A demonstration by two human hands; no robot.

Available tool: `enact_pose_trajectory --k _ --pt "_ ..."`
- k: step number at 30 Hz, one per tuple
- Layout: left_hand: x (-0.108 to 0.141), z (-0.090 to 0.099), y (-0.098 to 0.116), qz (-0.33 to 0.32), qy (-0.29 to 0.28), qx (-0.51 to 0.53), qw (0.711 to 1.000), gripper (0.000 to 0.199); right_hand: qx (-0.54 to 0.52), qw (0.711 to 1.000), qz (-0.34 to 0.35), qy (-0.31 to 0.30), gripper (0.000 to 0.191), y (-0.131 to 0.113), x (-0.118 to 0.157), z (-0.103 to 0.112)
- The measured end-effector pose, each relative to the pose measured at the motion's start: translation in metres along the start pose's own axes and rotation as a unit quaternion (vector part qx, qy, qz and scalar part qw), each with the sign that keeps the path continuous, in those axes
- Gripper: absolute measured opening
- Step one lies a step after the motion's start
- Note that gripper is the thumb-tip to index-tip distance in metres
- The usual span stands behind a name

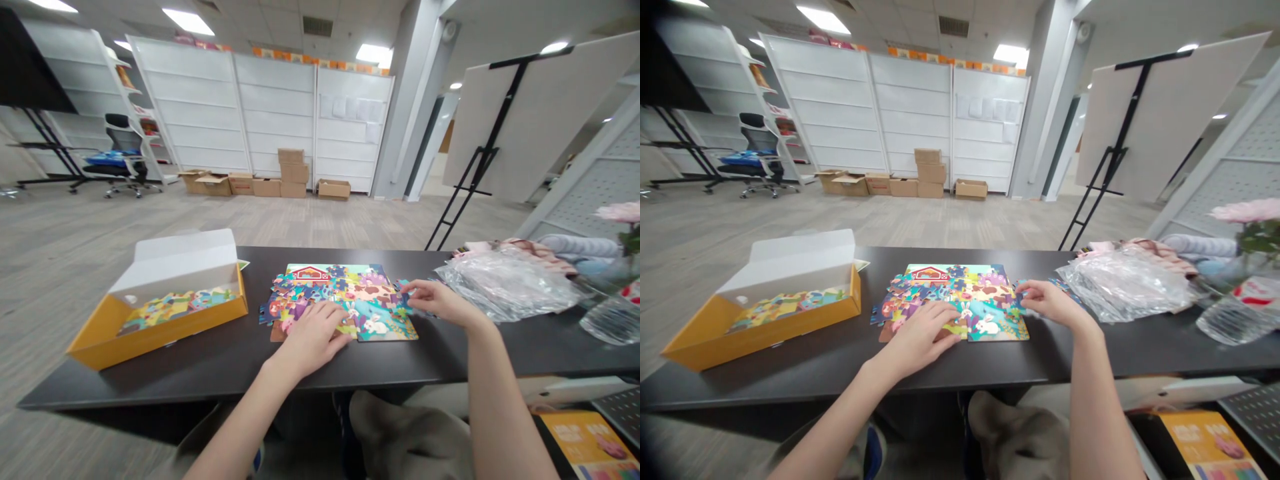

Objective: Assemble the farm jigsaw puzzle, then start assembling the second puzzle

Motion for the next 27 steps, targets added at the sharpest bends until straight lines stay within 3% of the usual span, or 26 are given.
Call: enact_pose_trajectory --k 14,21,27 --pt "-0.004 -0.009 0.001 0.002 -0.01 -0.033 0.999 0.023 0.055 0.998 -0.032 0.015 0.032 0.025 -0.014 -0.006" --pt "-0.004 -0.009 0.001 0.0 -0.007 -0.035 0.999 0.024 0.121 0.992 -0.021 0.027 0.027 0.008 -0.013 -0.009" --pt "-0.004 -0.008 0.002 -0.003 -0.005 -0.034 0.999 0.023 0.132 0.99 -0.041 -0.034 0.021 0.0 -0.023 -0.026"
Point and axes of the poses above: each hand's wrist, its own x-axis away from the middle knuckle, its own z-axis out of the back of the hand, y = z × x, the point moved 6 cm from there along -x, towards the middle knuckle, and after that the axes turned 8 degrees about -y, right-handed, at the moved point
